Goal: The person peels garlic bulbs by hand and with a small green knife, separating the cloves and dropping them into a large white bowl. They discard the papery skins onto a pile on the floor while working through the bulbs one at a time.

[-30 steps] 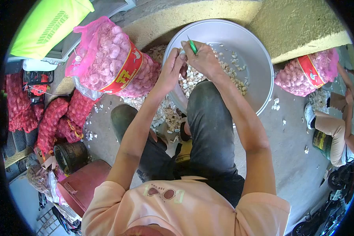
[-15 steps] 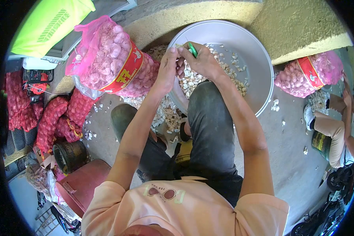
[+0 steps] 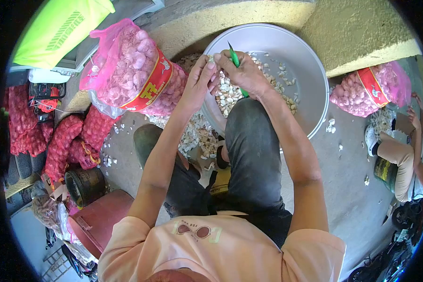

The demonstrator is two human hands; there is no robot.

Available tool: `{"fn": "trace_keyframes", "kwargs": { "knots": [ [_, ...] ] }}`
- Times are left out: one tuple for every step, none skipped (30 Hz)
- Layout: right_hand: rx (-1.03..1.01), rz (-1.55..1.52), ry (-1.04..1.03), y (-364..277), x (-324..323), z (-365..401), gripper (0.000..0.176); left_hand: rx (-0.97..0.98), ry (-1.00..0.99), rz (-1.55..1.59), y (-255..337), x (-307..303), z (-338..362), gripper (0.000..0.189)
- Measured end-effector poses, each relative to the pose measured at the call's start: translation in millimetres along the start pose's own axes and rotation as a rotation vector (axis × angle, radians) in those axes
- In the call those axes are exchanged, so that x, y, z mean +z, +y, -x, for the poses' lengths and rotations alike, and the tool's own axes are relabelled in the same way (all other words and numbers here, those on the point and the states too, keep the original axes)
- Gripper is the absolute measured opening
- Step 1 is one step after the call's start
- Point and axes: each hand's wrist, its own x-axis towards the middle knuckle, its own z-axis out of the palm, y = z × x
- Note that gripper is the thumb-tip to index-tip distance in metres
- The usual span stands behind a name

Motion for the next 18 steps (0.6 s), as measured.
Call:
{"fn": "trace_keyframes", "kwargs": {
  "knots": [
    [0.025,-0.023,0.0,1,0,0,0.031,-0.001,0.0,-0.001,0,-1,0,0.028],
    [0.024,-0.023,0.0,0,1,-1,0.031,0.009,0.0,-0.063,1,-3,-1,0.028],
    [0.028,-0.032,0.003,0,2,-1,0.031,0.02,-0.001,-0.124,1,-4,-2,0.028],
    [0.033,-0.04,0.007,-1,2,-1,0.032,0.021,-0.001,-0.123,1,-4,-3,0.028],
    [0.032,-0.039,0.007,-1,1,-1,0.032,0.056,0.017,-0.173,1,-4,-4,0.028],
    [0.029,-0.029,-0.004,-2,1,-1,0.031,0.09,0.036,-0.223,0,-4,-4,0.029],
    [0.027,-0.02,-0.016,-2,1,0,0.031,0.088,0.036,-0.222,-2,-4,-4,0.029],
    [0.028,-0.02,-0.016,-2,2,0,0.031,0.085,0.035,-0.209,-3,-4,-4,0.029],
    [0.042,-0.028,-0.006,-2,2,-1,0.031,0.082,0.034,-0.197,-2,-4,-5,0.03],
    [0.056,-0.037,0.003,-2,3,-1,0.031,0.083,0.035,-0.197,-1,-4,-5,0.03],
    [0.055,-0.037,0.002,-2,3,-2,0.031,0.029,0.014,-0.162,1,-6,-5,0.03],
    [0.04,-0.034,0.003,-1,4,-2,0.03,-0.026,-0.007,-0.127,3,-7,-4,0.03],
    [0.025,-0.03,0.005,0,4,-3,0.03,-0.025,-0.007,-0.126,3,-8,-4,0.03],
    [0.025,-0.029,0.005,-1,3,-3,0.03,-0.045,0.011,-0.112,2,-10,-5,0.028],
    [0.055,-0.006,0.022,-2,3,-4,0.03,-0.065,0.029,-0.099,3,-10,-5,0.027],
    [0.083,0.016,0.04,-3,3,-5,0.031,-0.064,0.029,-0.1,3,-7,-4,0.027],
    [0.082,0.016,0.04,-5,4,-5,0.031,0.152,0.156,-0.286,1,-1,-3,0.023],
    [0.091,0.007,0.068,-7,5,-4,0.032,0.368,0.283,-0.47,1,3,-1,0.023]
  ]
}}
